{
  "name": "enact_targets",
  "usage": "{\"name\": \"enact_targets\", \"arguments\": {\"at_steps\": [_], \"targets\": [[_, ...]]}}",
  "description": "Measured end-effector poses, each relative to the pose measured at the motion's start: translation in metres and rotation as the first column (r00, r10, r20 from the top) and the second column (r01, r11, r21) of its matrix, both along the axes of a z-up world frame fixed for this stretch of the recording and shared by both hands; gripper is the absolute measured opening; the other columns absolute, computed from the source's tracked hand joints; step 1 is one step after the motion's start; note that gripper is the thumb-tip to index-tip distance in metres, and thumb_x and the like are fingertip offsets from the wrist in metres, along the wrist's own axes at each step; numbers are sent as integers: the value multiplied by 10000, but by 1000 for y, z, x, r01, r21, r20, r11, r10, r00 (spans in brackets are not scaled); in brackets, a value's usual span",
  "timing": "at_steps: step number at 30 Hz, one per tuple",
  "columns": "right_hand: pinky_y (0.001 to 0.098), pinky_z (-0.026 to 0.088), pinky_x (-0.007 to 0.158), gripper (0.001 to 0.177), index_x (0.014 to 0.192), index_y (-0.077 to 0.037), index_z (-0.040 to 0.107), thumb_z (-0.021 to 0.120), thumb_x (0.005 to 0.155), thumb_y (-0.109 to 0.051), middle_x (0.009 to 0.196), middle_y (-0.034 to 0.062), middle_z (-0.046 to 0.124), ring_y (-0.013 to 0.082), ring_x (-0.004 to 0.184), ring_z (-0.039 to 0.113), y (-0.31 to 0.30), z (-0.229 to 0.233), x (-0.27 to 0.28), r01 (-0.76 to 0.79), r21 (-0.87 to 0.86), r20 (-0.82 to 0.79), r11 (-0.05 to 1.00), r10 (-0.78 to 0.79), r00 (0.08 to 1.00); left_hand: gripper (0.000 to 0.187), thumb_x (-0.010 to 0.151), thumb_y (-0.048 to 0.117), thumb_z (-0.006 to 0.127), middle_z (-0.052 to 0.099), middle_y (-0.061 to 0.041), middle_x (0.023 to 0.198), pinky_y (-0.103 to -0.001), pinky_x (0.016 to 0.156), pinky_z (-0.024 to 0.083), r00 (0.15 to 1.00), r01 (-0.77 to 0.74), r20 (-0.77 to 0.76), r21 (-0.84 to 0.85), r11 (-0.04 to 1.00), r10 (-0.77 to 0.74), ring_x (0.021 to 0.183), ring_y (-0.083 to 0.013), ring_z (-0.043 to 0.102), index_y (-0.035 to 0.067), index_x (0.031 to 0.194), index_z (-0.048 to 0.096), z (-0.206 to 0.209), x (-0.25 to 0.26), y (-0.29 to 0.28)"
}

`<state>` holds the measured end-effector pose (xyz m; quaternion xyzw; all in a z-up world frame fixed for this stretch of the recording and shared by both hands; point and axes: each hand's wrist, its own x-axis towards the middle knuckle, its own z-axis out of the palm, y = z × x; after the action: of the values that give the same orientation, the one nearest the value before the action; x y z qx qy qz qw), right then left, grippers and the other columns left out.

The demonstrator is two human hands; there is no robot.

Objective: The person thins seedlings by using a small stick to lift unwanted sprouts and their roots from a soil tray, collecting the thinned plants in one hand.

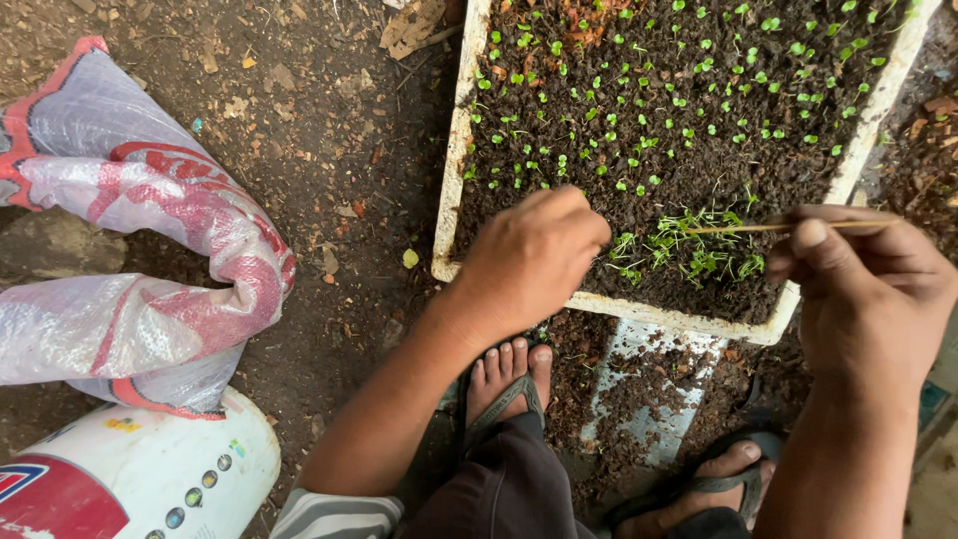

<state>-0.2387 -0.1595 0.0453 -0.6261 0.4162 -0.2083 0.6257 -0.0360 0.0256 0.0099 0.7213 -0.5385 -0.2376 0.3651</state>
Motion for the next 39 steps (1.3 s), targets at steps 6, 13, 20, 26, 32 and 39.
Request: {"name": "enact_targets", "arguments": {"at_steps": [6, 13, 20, 26, 32, 39], "targets": [[209, 556, 666, 159, 1152, 29, 650, 672, 999, -6, 1042, 163, 708, 129, 703, 621, 7, 7, 8, -96, 61, -70, 993, 100, 992, 157, 880, 66, 746, 566, -66, 933, -263, 630, 556, 987, -70, 150, 91, 993, 55, 797, -198, 547, 42, 957, 611, -20, -36, -7], [219, 525, 645, 167, 1124, 58, 656, 672, 973, -10, 998, 173, 710, 140, 689, 616, 13, 4, 13, -140, 91, -94, 986, 149, 984, 203, 901, 209, 769, 586, -63, 966, -333, 702, 583, 973, -151, 197, 162, 975, 118, 859, -221, 577, 80, 937, 617, -29, -50, -8], [232, 521, 628, 121, 1091, 39, 676, 680, 978, -4, 981, 140, 718, 142, 682, 611, 19, 7, 21, -143, 78, -151, 987, 153, 977, 91, 926, 47, 688, 578, -73, 900, -308, 608, 560, 975, -190, 125, 21, 982, 186, 795, -227, 567, 35, 884, 608, -26, -49, -8], [221, 532, 649, 97, 1093, 22, 677, 679, 1005, -19, 1017, 128, 720, 132, 695, 615, 16, 6, 18, -140, 31, -196, 990, 143, 970, 76, 895, 43, 728, 648, -84, 933, -274, 734, 588, 960, -260, -111, 1, 966, 258, 822, -204, 645, 23, 931, 664, 1, -28, 9], [314, 620, 764, 105, 1131, 37, 617, 569, 1062, -27, 915, 162, 653, 241, 789, 686, 15, 6, 14, -123, 115, 65, 986, 116, 991, 46, 924, 101, 715, 682, -49, 966, -248, 709, 537, 792, -281, -533, 114, 953, 298, 815, -130, 625, 63, 949, 711, 35, -2, 35], [385, 547, 1017, 327, 1168, -133, 682, 670, 863, -253, 1208, 33, 743, 189, 1143, 702, 76, 42, 69, -441, 121, -128, 889, 455, 881, 49, 934, 57, 710, 664, 17, 865, -227, 612, 406, 630, -286, -707, 172, 943, 320, 702, -65, 511, 93, 951, 739, 43, -5, 54]]}}
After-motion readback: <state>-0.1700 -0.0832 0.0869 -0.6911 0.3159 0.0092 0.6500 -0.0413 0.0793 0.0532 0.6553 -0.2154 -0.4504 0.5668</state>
